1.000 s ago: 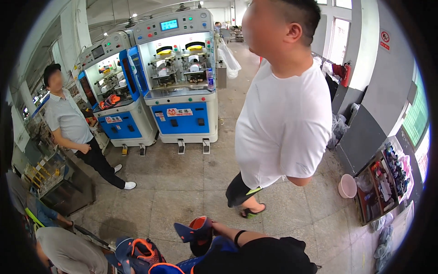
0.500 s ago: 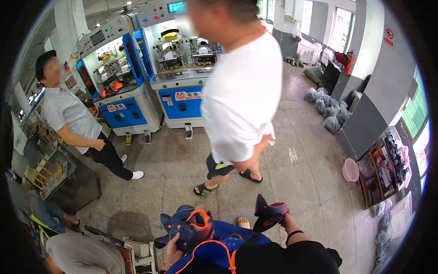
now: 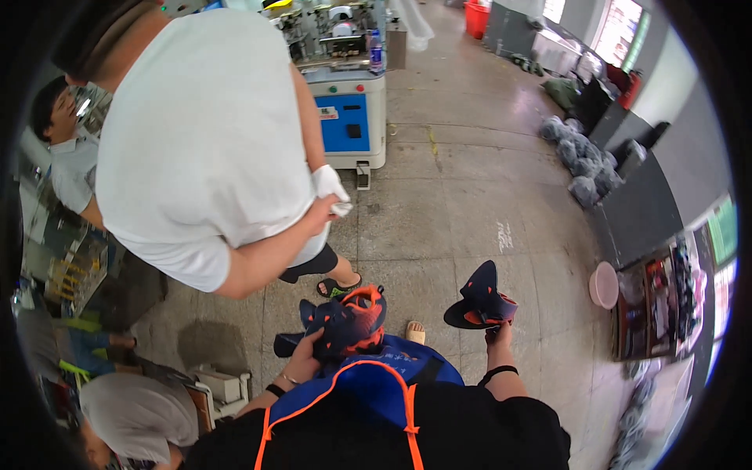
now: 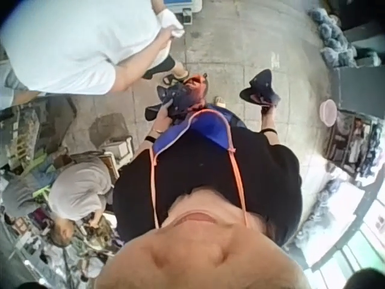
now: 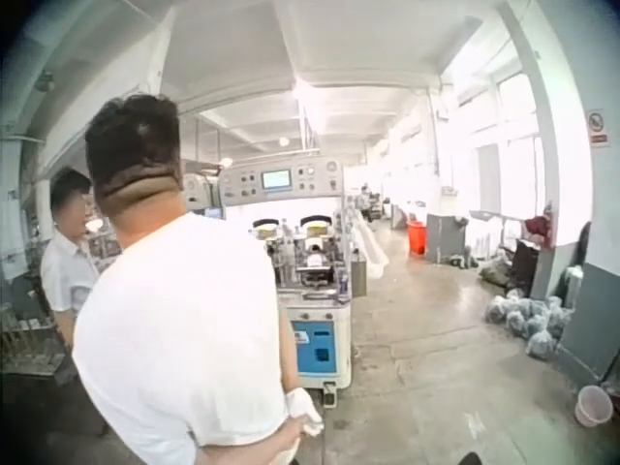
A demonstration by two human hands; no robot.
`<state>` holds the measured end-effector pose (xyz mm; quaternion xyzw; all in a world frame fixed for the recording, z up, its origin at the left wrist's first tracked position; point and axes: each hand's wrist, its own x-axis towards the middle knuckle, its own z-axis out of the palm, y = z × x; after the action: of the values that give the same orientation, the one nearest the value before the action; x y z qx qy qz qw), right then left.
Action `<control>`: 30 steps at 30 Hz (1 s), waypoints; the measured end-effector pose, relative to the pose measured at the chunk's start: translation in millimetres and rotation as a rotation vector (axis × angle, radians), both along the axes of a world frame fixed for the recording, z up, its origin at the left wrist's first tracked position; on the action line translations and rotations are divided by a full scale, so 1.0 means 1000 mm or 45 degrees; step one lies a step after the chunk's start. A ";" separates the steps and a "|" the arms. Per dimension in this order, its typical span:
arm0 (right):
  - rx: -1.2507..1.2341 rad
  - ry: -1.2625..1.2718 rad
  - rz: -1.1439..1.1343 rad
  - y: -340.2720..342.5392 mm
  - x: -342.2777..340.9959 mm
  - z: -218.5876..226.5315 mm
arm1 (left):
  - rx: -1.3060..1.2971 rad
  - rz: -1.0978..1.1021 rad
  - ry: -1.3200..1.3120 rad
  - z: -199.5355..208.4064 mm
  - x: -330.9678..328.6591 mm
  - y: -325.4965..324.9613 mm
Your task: Operating a shoe lasting machine to shape the upper of sports shoes.
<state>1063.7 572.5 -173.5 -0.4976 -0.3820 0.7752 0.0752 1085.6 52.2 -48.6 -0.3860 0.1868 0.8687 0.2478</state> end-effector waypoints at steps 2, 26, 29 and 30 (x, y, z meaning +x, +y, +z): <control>-0.039 0.120 0.077 0.027 -0.040 -0.003 | -0.066 -0.008 0.046 -0.007 -0.040 0.032; 0.334 0.404 0.831 -0.269 -0.714 0.117 | -0.231 0.456 0.200 0.002 -0.574 -0.137; 0.572 0.230 0.945 -0.343 -0.837 0.171 | -0.388 0.509 0.333 0.025 -0.693 -0.206; 0.618 0.245 0.961 -0.366 -0.876 0.186 | -0.468 0.535 0.327 0.034 -0.732 -0.227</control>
<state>187.4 206.4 12.3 -0.2172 -0.6983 0.6792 -0.0631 353.3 -175.2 -14.8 -0.3418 0.2867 0.8942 -0.0370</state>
